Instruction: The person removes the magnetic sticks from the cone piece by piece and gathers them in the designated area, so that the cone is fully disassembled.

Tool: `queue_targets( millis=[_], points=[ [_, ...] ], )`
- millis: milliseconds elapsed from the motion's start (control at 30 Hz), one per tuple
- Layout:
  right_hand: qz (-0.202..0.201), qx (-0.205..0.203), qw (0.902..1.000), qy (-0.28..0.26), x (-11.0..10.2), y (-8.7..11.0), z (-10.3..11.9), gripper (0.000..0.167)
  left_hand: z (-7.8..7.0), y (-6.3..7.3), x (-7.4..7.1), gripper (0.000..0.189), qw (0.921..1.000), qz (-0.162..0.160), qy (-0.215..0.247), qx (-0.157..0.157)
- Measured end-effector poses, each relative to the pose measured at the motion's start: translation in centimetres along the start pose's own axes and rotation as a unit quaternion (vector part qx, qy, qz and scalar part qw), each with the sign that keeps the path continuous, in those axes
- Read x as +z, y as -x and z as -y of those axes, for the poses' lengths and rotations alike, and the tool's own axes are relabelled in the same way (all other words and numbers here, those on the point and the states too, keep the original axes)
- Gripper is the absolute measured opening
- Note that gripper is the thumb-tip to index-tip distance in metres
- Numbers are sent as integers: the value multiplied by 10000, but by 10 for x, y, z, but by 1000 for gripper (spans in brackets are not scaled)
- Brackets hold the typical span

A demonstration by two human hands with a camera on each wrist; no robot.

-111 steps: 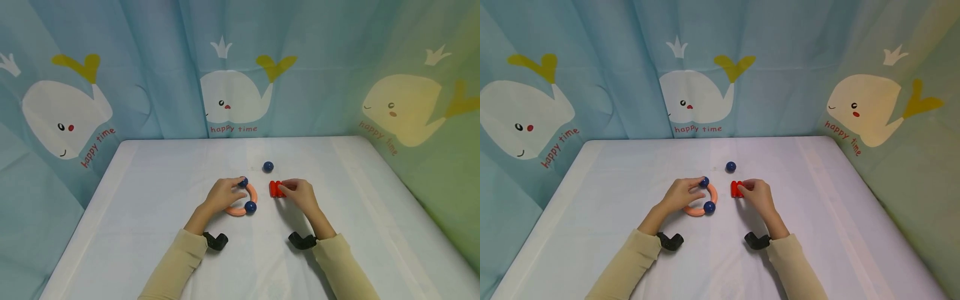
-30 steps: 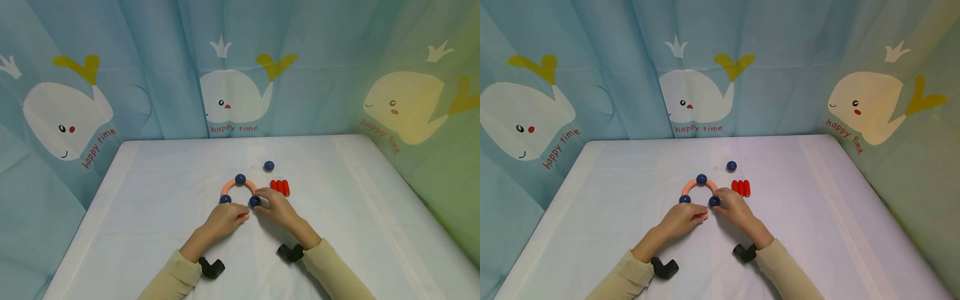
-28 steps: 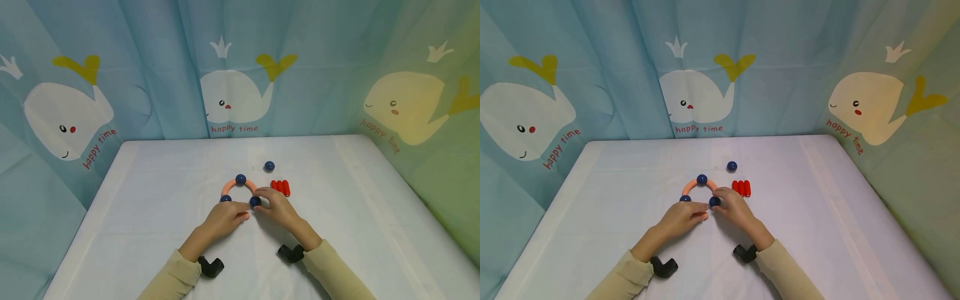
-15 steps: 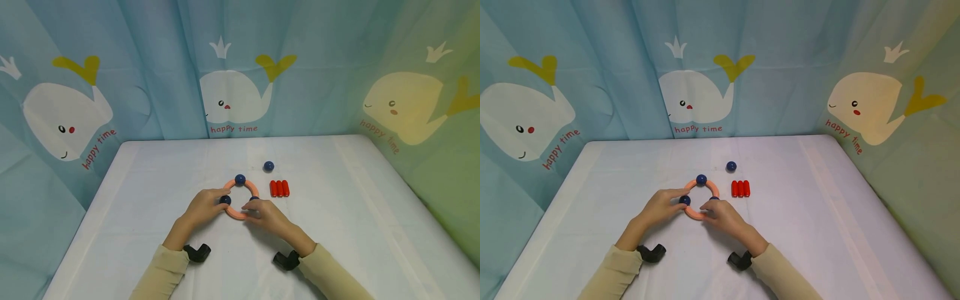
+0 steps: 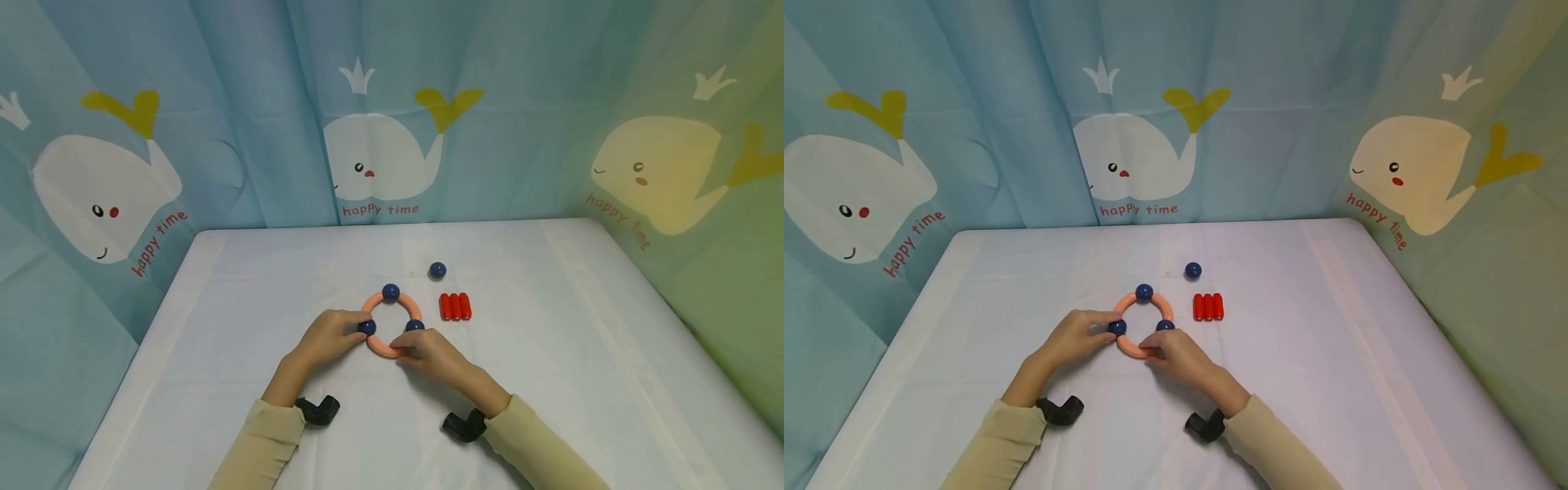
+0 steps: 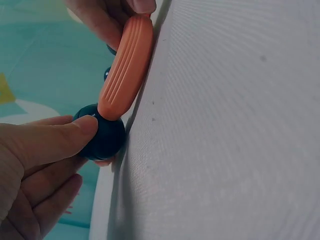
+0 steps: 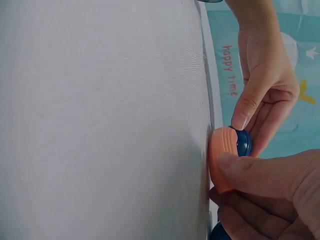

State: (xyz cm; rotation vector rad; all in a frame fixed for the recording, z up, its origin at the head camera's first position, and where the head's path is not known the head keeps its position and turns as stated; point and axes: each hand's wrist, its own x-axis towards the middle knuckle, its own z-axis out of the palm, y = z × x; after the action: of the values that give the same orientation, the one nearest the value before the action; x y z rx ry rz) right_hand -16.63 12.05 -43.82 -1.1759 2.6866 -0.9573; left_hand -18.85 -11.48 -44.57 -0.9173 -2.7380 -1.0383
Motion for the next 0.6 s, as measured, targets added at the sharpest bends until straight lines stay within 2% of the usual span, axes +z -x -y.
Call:
queue_targets(
  millis=[300, 600],
  points=[
    [-157, 72, 9997, 173, 4, -1, 1, 19, -1, 1, 1, 34, 9998, -101, -184, 56],
    [-200, 193, 9994, 211, -2, 2, 6, 19, -4, 0, 3, 34, 9995, -67, -222, -221]
  ],
)
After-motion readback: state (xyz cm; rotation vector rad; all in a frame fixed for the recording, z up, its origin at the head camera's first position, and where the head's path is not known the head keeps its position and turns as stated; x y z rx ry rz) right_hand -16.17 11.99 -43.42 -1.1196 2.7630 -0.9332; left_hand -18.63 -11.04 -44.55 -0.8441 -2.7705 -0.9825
